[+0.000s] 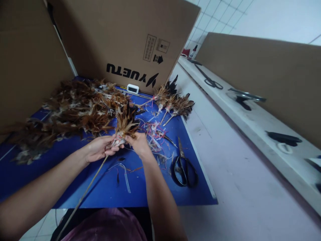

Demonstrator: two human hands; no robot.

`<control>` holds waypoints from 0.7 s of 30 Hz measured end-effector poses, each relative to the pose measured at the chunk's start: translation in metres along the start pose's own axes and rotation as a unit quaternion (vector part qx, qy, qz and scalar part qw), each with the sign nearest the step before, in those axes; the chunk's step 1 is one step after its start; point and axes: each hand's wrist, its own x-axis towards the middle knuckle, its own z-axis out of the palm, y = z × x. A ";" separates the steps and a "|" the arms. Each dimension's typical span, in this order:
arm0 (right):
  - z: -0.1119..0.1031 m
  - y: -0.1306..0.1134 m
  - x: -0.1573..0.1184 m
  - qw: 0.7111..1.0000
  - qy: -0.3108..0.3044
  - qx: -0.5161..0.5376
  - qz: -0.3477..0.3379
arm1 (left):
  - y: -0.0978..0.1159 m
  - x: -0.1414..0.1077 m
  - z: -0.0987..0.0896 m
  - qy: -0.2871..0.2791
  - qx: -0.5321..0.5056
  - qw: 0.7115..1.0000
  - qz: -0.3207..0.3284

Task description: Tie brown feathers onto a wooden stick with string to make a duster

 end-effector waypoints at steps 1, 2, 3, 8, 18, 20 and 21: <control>0.000 0.000 0.001 1.000 0.003 0.001 0.000 | 0.000 0.000 -0.001 -0.004 0.002 1.000 0.000; 0.000 0.000 0.003 1.000 0.007 0.004 0.001 | -0.001 0.001 -0.001 -0.005 0.004 1.000 0.000; 0.001 0.000 0.004 1.000 0.011 0.007 0.005 | -0.001 0.001 -0.002 -0.005 0.005 1.000 0.001; 0.003 0.004 0.008 0.996 0.031 0.072 0.053 | -0.002 0.004 -0.005 0.008 -0.014 1.000 0.016; -0.003 -0.001 -0.006 0.992 0.121 0.048 0.000 | 0.013 -0.006 -0.006 0.027 -0.013 0.997 0.071; -0.003 -0.001 -0.014 0.975 0.214 -0.010 -0.064 | 0.016 -0.010 -0.004 0.039 0.003 0.994 0.102; -0.001 -0.001 -0.019 0.965 0.243 -0.036 -0.091 | 0.018 -0.012 -0.002 0.045 0.014 0.992 0.120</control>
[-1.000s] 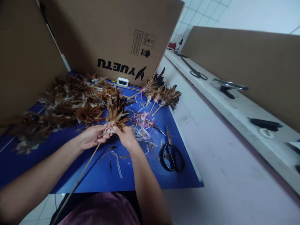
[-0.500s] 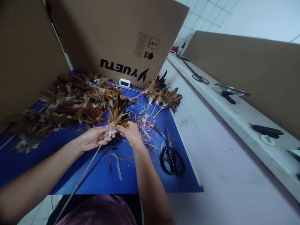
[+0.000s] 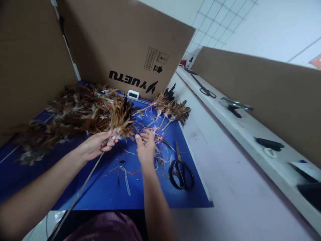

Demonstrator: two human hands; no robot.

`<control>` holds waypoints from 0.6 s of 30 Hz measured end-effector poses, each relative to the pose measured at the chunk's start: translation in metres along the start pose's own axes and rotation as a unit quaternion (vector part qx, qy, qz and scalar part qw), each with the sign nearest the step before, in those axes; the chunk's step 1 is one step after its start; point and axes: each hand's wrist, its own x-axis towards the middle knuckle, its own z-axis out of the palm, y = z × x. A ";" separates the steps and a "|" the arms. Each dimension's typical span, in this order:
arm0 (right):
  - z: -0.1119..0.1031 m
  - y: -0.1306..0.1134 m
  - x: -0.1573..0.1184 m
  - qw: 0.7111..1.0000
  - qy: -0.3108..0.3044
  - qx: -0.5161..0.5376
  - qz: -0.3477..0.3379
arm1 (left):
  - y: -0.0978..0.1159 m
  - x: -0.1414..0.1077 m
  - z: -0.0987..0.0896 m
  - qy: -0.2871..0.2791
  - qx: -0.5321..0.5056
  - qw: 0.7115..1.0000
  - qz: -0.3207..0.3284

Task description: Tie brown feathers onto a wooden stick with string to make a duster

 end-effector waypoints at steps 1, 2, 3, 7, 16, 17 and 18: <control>0.000 -0.002 -0.005 1.000 0.006 -0.019 -0.022 | 0.002 -0.002 0.002 0.005 0.011 1.000 0.019; 0.001 -0.004 -0.011 0.999 -0.008 -0.033 -0.034 | 0.004 -0.005 0.005 0.007 0.023 0.999 0.037; 0.003 -0.007 -0.016 0.998 -0.034 -0.038 -0.035 | 0.005 -0.008 0.008 0.006 0.035 0.998 0.053; 0.019 -0.018 -0.031 0.990 -0.137 0.011 -0.001 | 0.008 -0.019 0.023 -0.005 0.096 0.990 0.103; 0.039 -0.032 -0.025 0.970 -0.139 0.191 0.057 | -0.014 -0.022 0.036 0.062 0.309 0.929 0.192; 0.040 -0.032 -0.024 0.967 -0.141 0.205 0.061 | -0.017 -0.022 0.037 0.065 0.335 0.917 0.207; 0.041 -0.033 -0.023 0.964 -0.140 0.217 0.069 | -0.019 -0.022 0.038 0.068 0.355 0.906 0.221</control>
